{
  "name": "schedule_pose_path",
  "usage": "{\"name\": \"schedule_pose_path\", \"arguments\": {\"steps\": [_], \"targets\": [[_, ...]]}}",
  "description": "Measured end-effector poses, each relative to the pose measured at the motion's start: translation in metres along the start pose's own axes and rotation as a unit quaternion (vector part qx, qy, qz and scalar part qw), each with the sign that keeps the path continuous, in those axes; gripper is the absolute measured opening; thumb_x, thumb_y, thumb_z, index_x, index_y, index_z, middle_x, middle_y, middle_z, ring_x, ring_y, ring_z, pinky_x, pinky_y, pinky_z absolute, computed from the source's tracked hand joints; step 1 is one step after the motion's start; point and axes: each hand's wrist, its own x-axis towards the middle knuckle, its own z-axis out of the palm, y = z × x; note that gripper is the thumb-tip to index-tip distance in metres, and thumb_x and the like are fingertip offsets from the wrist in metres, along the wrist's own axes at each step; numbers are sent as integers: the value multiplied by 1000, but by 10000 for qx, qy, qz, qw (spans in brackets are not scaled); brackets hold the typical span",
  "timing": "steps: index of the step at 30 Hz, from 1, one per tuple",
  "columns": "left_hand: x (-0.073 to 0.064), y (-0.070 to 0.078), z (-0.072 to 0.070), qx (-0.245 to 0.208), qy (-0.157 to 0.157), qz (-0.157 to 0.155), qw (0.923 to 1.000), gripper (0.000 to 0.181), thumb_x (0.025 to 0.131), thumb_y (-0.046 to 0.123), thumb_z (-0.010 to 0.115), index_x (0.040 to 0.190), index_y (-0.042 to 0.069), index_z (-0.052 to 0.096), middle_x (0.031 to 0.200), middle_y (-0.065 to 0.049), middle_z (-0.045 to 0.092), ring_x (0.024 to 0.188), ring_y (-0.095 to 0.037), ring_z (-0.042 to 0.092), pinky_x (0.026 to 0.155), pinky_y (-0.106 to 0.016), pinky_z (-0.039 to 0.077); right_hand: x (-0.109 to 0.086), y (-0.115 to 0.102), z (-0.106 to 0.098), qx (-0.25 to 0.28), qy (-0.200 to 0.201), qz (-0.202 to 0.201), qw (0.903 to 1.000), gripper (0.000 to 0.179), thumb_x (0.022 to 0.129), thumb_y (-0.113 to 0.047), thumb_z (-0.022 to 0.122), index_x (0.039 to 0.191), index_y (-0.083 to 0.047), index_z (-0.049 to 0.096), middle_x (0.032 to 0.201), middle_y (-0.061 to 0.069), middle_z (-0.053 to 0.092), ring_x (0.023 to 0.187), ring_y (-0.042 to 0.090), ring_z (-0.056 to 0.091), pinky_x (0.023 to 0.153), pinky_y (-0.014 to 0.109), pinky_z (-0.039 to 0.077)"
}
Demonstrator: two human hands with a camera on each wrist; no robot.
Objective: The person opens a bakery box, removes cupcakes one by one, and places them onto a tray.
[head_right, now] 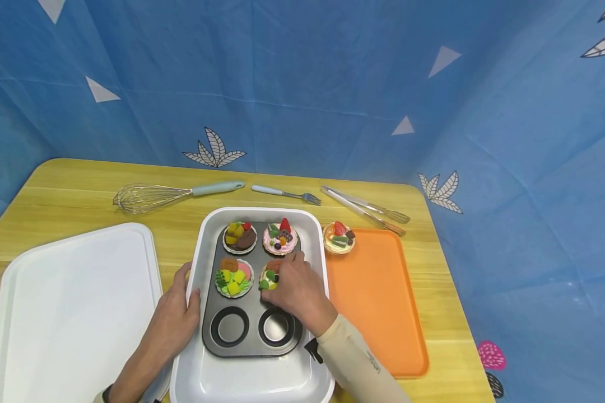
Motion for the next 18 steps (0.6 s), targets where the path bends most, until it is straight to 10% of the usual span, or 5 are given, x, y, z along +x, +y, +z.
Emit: {"name": "schedule_pose_path", "arguments": {"steps": [18], "targets": [[0, 0, -1, -26, -50, -52, 10000, 55, 102, 11, 45, 153, 0, 26, 140, -32, 49, 125, -44, 54, 99, -61, 44, 4, 4, 1, 490, -195, 197, 9984, 85, 69, -41, 82, 124, 15, 50, 105, 20, 53, 74, 24, 56, 71, 37, 52]]}}
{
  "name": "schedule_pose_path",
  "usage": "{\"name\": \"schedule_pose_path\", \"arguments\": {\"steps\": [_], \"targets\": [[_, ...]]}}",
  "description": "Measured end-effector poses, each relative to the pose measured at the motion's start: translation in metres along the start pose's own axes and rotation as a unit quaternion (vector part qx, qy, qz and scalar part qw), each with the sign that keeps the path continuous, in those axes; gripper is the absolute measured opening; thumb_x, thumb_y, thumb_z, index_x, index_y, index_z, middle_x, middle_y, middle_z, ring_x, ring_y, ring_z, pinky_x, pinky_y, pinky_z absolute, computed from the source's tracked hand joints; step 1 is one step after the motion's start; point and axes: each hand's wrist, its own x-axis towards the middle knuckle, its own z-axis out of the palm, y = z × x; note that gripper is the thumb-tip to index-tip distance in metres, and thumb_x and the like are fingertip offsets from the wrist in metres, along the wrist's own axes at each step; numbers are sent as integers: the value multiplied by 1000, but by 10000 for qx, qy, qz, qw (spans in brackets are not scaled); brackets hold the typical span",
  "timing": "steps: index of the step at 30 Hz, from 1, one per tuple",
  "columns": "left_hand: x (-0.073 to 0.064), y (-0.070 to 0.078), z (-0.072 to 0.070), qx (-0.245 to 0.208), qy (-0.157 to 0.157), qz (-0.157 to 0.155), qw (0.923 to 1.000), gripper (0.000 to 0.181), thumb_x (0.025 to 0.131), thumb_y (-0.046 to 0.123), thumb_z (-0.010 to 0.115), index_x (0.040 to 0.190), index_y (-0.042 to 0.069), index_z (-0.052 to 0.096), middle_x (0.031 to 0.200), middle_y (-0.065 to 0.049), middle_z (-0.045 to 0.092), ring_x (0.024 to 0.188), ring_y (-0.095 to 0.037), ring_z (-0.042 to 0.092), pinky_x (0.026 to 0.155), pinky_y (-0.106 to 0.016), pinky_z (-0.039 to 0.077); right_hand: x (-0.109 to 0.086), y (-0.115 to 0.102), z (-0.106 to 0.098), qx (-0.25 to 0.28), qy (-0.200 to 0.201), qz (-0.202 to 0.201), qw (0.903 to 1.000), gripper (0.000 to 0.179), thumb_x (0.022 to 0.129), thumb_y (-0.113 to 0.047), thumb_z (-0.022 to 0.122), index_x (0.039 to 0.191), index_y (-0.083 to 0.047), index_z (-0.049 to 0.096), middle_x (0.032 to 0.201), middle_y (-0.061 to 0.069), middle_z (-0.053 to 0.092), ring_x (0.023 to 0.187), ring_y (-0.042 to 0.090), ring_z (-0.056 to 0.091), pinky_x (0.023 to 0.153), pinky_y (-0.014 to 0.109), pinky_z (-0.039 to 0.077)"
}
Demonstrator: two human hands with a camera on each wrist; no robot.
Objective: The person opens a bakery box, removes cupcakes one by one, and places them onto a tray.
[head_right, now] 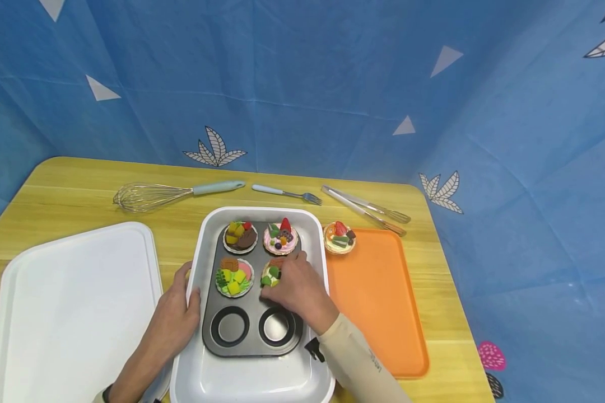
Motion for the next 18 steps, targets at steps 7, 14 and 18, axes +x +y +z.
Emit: {"name": "schedule_pose_path", "arguments": {"steps": [7, 14, 18], "targets": [[0, 0, 1, -15, 9, 43, 10000, 54, 103, 11, 44, 153, 0, 26, 139, -32, 50, 124, -44, 54, 97, -60, 46, -1, 0, -7, 135, 11, 78, 9999, 77, 69, -43, 80, 118, 11, 54, 96, 14, 51, 75, 23, 54, 71, 38, 51], [1, 1, 0, -2, -35, 29, 10000, 55, 103, 12, 43, 153, -1, 25, 140, -32, 50, 125, -44, 54, 97, -60, 46, -7, -4, -19, 69, 178, 118, 9997, 75, 71, -43, 78, 116, 11, 55, 98, 14, 49, 74, 23, 53, 71, 36, 50], [1, 1, -1, 49, -38, -21, 10000, 55, 103, 12, 44, 153, 0, 25, 140, -32, 50, 124, -44, 54, 97, -60, 46, -10, -6, -27, 106, 190, 121, 9997, 75, 72, -44, 78, 117, 11, 54, 101, 14, 47, 76, 23, 53, 71, 35, 49]]}}
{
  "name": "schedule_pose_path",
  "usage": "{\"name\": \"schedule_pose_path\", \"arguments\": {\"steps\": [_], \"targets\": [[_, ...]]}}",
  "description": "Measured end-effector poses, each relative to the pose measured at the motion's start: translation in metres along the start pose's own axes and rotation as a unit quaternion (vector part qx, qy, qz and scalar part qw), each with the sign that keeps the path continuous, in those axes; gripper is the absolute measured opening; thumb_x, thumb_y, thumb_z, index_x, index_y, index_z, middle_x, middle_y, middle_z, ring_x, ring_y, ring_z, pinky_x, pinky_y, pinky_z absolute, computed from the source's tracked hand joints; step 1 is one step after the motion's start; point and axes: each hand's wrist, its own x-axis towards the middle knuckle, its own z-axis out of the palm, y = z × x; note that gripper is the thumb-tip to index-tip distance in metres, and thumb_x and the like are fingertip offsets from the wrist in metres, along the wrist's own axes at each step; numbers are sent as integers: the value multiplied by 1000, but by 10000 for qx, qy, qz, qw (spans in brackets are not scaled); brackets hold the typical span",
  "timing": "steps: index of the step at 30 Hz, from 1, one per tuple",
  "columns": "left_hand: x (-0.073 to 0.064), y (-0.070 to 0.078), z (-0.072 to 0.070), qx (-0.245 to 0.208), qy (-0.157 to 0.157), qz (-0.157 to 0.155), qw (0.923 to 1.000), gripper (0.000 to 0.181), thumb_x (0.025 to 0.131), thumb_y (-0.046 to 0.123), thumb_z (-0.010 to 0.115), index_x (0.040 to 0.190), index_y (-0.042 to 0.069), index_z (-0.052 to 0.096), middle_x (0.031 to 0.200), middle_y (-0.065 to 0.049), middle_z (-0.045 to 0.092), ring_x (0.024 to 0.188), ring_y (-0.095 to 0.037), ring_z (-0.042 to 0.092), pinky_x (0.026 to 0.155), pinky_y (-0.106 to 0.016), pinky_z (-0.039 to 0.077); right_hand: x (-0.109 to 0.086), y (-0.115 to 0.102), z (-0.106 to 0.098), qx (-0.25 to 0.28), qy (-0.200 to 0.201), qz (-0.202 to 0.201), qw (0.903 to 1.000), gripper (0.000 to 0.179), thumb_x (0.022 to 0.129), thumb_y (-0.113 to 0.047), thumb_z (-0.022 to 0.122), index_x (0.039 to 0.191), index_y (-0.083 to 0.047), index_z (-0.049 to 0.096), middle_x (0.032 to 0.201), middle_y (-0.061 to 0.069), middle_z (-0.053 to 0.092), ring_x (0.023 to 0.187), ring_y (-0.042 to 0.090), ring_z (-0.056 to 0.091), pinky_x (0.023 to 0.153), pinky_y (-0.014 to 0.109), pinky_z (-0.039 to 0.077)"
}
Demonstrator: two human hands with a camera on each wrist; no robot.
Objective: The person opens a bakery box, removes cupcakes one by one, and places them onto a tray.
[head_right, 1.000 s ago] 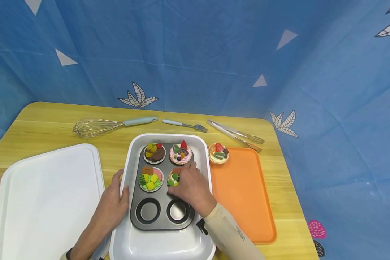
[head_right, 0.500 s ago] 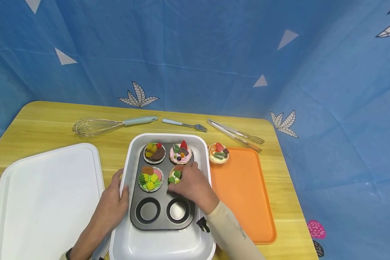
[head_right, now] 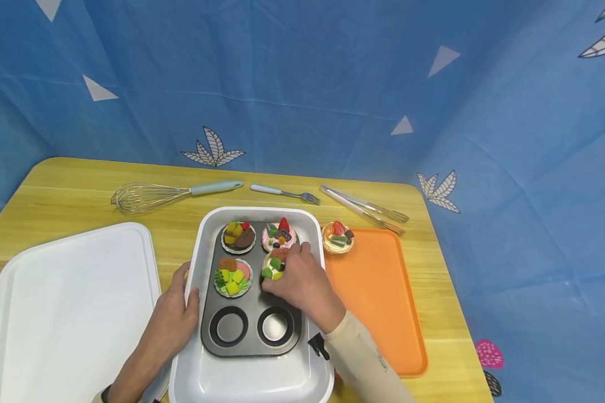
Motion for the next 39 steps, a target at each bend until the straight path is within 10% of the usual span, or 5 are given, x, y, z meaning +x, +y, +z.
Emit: {"name": "schedule_pose_path", "arguments": {"steps": [14, 39], "targets": [[1, 2, -2, 12, -68, -22, 10000, 55, 103, 12, 43, 153, 1, 24, 140, -31, 50, 124, -45, 54, 97, -61, 46, 0, 13, -43, 237, 171, 77, 9995, 74, 76, -41, 74, 122, 10, 47, 114, 19, 48, 86, 28, 51, 74, 39, 48], [1, 0, -1, 21, -103, -63, 9999, 56, 104, 13, 43, 154, 1, 23, 140, -31, 49, 124, -46, 54, 96, -62, 45, 17, 118, -98, 463, 833, 796, 9923, 42, 85, -37, 69, 86, 1, 54, 93, 20, 49, 75, 30, 49, 58, 34, 43]]}}
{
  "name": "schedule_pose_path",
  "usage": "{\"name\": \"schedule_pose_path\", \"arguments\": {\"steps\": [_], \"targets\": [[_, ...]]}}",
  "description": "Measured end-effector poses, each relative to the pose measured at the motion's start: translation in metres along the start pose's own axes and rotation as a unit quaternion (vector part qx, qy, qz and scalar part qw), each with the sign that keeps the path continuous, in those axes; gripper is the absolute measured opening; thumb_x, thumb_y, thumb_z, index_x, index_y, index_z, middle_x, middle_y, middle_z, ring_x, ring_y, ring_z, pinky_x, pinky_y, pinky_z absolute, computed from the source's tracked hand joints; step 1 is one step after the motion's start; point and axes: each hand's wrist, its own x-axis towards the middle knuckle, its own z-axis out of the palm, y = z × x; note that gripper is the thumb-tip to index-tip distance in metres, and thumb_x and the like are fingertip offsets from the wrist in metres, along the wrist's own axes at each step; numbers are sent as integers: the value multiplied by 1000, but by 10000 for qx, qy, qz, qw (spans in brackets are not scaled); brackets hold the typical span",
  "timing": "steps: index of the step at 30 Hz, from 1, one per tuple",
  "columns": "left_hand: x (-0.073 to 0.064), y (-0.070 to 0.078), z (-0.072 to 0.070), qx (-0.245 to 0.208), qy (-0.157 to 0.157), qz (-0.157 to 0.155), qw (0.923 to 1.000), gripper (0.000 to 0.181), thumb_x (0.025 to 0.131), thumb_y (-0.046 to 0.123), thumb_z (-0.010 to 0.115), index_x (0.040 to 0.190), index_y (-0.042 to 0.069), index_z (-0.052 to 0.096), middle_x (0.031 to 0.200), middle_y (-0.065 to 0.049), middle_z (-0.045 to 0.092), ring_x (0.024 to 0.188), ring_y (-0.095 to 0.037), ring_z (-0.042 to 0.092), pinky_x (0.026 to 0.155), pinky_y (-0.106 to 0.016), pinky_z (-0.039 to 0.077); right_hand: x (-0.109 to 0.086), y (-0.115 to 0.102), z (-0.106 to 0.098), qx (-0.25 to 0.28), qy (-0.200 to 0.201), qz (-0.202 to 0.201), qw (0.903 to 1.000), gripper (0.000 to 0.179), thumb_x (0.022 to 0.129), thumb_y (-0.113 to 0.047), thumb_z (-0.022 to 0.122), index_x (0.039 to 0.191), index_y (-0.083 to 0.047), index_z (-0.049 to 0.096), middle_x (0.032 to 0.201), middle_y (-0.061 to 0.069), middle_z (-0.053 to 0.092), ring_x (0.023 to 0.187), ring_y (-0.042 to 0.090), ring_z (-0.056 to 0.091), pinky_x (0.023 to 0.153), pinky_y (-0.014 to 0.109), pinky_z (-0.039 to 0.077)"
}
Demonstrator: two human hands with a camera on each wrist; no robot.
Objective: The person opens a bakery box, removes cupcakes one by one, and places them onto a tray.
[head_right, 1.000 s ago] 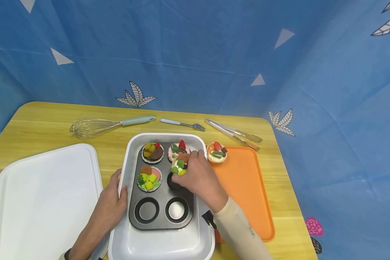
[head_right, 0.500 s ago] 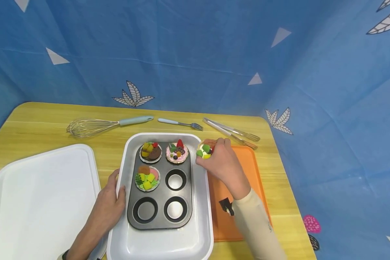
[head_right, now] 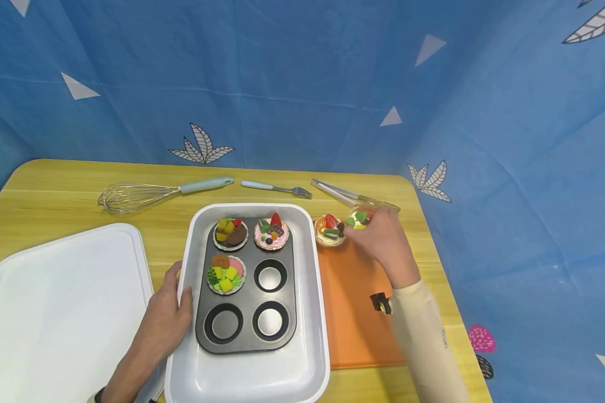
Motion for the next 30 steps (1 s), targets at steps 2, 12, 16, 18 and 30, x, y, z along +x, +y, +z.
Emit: {"name": "schedule_pose_path", "arguments": {"steps": [2, 12, 16, 18, 30], "targets": [[0, 0, 0, 7, -25, -24, 10000, 56, 104, 13, 42, 155, 1, 23, 141, -31, 48, 125, -46, 53, 98, -62, 44, 4, 9, -2, -51, 13, 169, 9998, 46, 85, -39, 68, 91, 4, 52, 99, 23, 47, 79, 32, 48, 58, 35, 43], [-1, -1, 1, -22, 69, 23, 10000, 54, 103, 12, 43, 153, 3, 26, 141, -30, 49, 125, -46, 53, 99, -62, 43, 26, 45, 10, -132, 265, 421, 9987, 36, 80, -34, 67, 79, 0, 57, 97, 23, 49, 85, 33, 46, 60, 37, 43], [-1, 0, 1, -86, 75, 49, 9999, 54, 103, 11, 43, 153, 2, 26, 140, -31, 49, 123, -47, 54, 98, -63, 44, 32, 56, 15, -133, 315, 388, 9987, 36, 81, -33, 68, 79, 1, 57, 100, 26, 50, 94, 38, 45, 67, 42, 42], [0, 1, 1, -95, 47, 52, 9999, 54, 103, 11, 43, 153, 2, 26, 140, -31, 49, 123, -46, 54, 97, -63, 44, 33, 61, 18, -144, 351, 318, 9988, 34, 81, -33, 68, 78, -1, 57, 95, 25, 52, 95, 41, 45, 68, 42, 41], [0, 1, 0, -106, 30, 7, 9999, 53, 103, 12, 42, 154, 3, 26, 141, -30, 49, 125, -46, 53, 99, -63, 43, 41, 73, 33, -169, 97, 776, 9968, 56, 84, -39, 68, 100, 13, 56, 118, 37, 44, 91, 40, 46, 72, 47, 47]]}}
